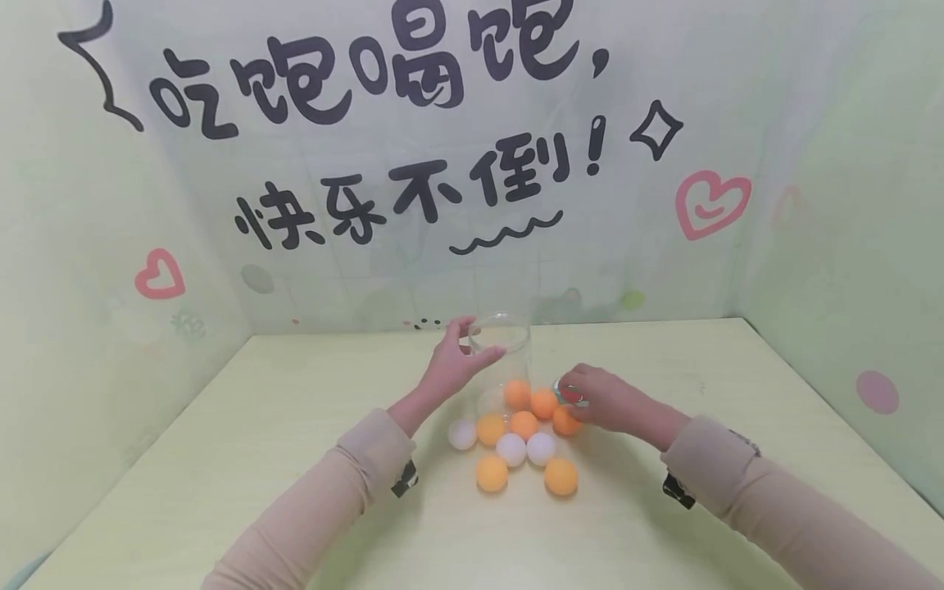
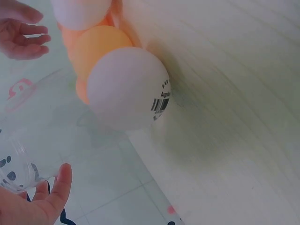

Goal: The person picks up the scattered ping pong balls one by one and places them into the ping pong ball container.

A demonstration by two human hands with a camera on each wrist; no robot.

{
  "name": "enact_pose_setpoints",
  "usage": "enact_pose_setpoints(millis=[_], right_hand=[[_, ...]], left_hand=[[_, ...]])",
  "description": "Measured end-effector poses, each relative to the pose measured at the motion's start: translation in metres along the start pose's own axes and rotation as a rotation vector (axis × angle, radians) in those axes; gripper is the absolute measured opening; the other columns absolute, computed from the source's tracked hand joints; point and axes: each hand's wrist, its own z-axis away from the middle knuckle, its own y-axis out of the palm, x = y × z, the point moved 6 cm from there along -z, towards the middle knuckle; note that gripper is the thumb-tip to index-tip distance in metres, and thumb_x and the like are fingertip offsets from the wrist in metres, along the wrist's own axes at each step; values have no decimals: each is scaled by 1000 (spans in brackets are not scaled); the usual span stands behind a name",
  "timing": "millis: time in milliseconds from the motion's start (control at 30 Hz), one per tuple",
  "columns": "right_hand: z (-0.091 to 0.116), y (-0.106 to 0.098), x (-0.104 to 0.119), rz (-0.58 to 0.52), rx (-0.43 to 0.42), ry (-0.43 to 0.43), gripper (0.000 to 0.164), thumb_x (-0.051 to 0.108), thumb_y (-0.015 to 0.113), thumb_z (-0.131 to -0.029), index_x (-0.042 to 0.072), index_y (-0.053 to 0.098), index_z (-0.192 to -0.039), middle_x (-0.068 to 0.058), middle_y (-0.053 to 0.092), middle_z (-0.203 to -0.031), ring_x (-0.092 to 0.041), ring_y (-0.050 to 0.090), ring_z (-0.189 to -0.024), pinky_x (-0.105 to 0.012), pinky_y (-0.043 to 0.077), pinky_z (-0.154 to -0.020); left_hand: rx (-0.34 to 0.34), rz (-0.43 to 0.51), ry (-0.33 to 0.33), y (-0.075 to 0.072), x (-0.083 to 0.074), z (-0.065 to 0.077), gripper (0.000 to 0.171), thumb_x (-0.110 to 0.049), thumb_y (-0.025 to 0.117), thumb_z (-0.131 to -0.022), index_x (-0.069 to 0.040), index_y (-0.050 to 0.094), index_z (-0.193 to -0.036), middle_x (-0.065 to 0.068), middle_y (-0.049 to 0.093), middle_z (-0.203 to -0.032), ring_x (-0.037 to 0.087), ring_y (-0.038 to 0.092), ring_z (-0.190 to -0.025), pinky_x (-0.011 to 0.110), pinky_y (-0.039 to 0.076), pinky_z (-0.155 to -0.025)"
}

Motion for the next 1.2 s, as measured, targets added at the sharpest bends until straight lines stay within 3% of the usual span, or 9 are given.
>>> enact_pose_setpoints(millis=[400,600,667,900,1200], right_hand=[[4,28,-3,69,14,-57,20,2,72,-71,6,58,-85,-1,50,-80,-13,43,-70,-25,42,-60],[5,30,-3,56,-51,-103,22,1,72,-70,7,57,-85,-2,51,-81,-13,43,-71,-25,41,-60],[6,31,-4,44,-53,-96,23,2,71,-70,5,56,-87,-3,51,-82,-13,44,-72,-25,41,-61],[6,30,-5,32,69,77,24,5,70,-72,1,55,-91,-3,51,-84,-14,43,-71,-24,38,-61],[0,14,1,85,83,86,28,2,68,-70,-4,59,-96,-8,57,-89,-16,49,-73,-27,45,-66]], left_hand=[[16,17,-8,3,3,-5,79,-40,70,-78,-13,30,-140,11,37,-140,30,45,-118,41,43,-94],[15,10,-15,3,4,-5,80,-41,71,-77,-13,30,-140,10,37,-140,29,46,-118,40,43,-94],[13,10,-13,3,4,-5,80,-41,71,-77,-13,30,-140,10,37,-140,29,46,-118,40,43,-94],[20,20,-11,2,2,-2,79,-42,71,-76,-14,31,-139,9,37,-139,29,45,-118,40,43,-94],[23,35,-7,1,3,-1,80,-42,71,-76,-14,30,-139,10,37,-140,30,45,-119,40,42,-95]])
